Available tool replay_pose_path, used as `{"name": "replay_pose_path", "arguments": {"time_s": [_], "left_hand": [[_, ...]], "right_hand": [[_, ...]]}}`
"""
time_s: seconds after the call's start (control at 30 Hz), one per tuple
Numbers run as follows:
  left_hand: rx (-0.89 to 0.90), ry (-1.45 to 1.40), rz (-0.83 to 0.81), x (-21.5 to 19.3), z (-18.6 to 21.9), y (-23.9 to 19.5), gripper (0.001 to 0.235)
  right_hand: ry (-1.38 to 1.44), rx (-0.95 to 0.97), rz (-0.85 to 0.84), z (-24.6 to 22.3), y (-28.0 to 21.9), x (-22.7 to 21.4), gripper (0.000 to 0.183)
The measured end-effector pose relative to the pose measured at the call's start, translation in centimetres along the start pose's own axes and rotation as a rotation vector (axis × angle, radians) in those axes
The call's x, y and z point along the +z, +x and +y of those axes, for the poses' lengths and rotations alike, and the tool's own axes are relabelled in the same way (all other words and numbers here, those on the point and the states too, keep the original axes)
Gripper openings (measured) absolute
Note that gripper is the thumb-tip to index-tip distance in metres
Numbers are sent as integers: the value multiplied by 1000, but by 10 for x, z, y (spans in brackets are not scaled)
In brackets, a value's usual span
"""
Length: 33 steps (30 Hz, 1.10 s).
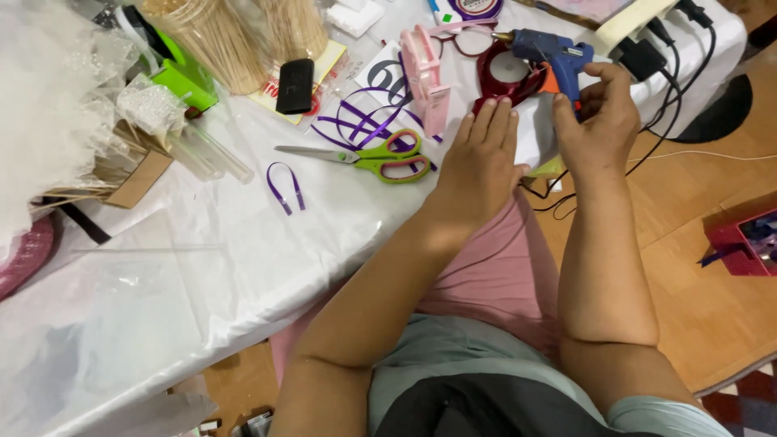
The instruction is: The person assembles a decorative bow by applying hot glue to a white wrapped item, then attaching and trimming purple ribbon loops. They use a hot glue gun to secure the ribbon and scissors to trim the ends.
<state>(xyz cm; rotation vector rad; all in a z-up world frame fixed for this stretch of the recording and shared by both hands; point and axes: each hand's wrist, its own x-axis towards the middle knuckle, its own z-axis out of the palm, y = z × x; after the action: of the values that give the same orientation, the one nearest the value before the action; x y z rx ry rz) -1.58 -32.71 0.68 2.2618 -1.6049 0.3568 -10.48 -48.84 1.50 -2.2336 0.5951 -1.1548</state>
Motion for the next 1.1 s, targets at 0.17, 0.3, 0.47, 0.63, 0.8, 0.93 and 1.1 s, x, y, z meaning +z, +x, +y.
{"name": "replay_pose_path", "arguments": {"time_s": [0.17,0.3,0.47,0.63,0.8,0.93,1.1], "left_hand": [[-22,123,27,25,-3,23,82],[-64,166,-14,33,-6,29,83],[-96,242,-143,34,-8,31,86],[-105,253,-107,43,-10,27,90],[-105,284,-115,33,-6,29,87],[-75,355,-124,-1,4,13,87],[-33,283,52,-65,7,-65,102]], "right_hand": [[56,72,7,-1,-4,2,34],[112,39,45,1,-8,3,35],[125,60,72,6,-9,-4,35],[238,112,102,5,-9,-14,33],[271,105,147,8,-16,-24,37],[523,125,205,9,-27,-31,47],[750,136,324,13,-38,-37,41]]}}
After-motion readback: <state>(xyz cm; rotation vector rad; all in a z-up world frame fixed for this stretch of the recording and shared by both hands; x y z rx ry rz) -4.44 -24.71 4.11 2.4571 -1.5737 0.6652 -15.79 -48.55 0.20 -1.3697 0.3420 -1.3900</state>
